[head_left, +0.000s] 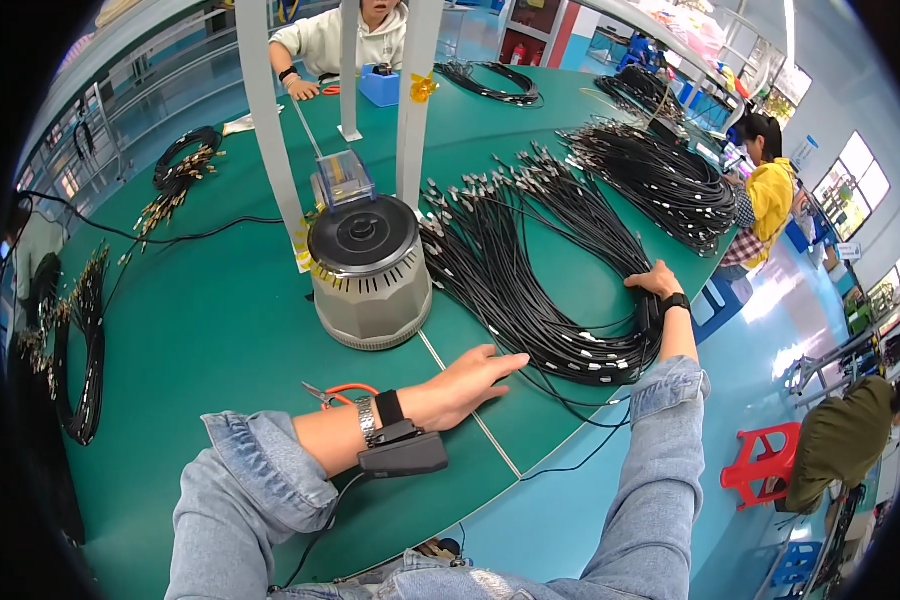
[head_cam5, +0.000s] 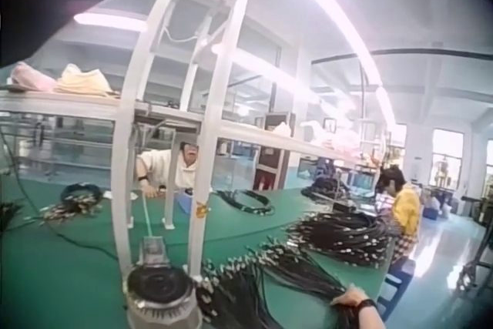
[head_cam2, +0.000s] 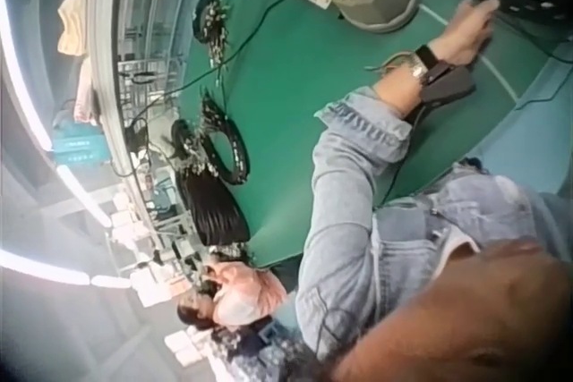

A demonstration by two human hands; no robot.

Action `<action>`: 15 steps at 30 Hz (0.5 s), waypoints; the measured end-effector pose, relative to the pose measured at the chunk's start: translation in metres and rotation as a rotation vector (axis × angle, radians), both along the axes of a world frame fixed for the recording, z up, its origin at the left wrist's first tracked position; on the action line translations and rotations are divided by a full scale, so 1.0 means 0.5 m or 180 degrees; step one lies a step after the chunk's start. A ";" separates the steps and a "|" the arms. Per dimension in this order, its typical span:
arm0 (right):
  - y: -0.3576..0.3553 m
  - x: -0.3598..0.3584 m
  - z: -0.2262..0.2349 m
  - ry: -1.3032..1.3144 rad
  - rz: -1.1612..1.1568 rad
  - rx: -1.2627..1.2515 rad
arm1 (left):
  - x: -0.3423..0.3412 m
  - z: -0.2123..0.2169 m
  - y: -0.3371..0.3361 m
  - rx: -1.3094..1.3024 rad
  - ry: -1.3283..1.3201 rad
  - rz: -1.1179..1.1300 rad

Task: The person picks up a cable, peels a yellow sticker from its connector by hand, and repeats this for several more cables. They then gather the cables into a bundle, lift them, and place the bundle back onto the table.

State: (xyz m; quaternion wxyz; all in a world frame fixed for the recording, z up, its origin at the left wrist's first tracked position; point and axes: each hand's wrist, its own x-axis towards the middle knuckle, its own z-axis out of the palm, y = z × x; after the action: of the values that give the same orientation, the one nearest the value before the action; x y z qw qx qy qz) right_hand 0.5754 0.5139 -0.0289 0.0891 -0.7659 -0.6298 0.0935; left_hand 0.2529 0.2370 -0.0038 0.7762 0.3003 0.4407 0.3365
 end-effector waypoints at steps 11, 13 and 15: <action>-0.057 -0.035 0.046 -0.0286 0.0475 -0.0102 | 0.016 -0.057 0.063 0.0066 -0.0791 0.0445; -0.078 -0.033 0.050 -0.0288 0.0559 -0.0162 | 0.020 -0.061 0.070 0.0070 -0.0763 0.0446; -0.104 -0.030 0.057 -0.0303 0.0589 -0.0189 | 0.020 -0.063 0.072 0.0075 -0.0633 0.0466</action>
State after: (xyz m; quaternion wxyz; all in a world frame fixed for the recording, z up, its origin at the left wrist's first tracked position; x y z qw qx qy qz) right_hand 0.5604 0.4618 -0.0002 0.0273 -0.7104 -0.6983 0.0834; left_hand 0.2631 0.2731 -0.0351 0.7858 0.2415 0.3783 0.4255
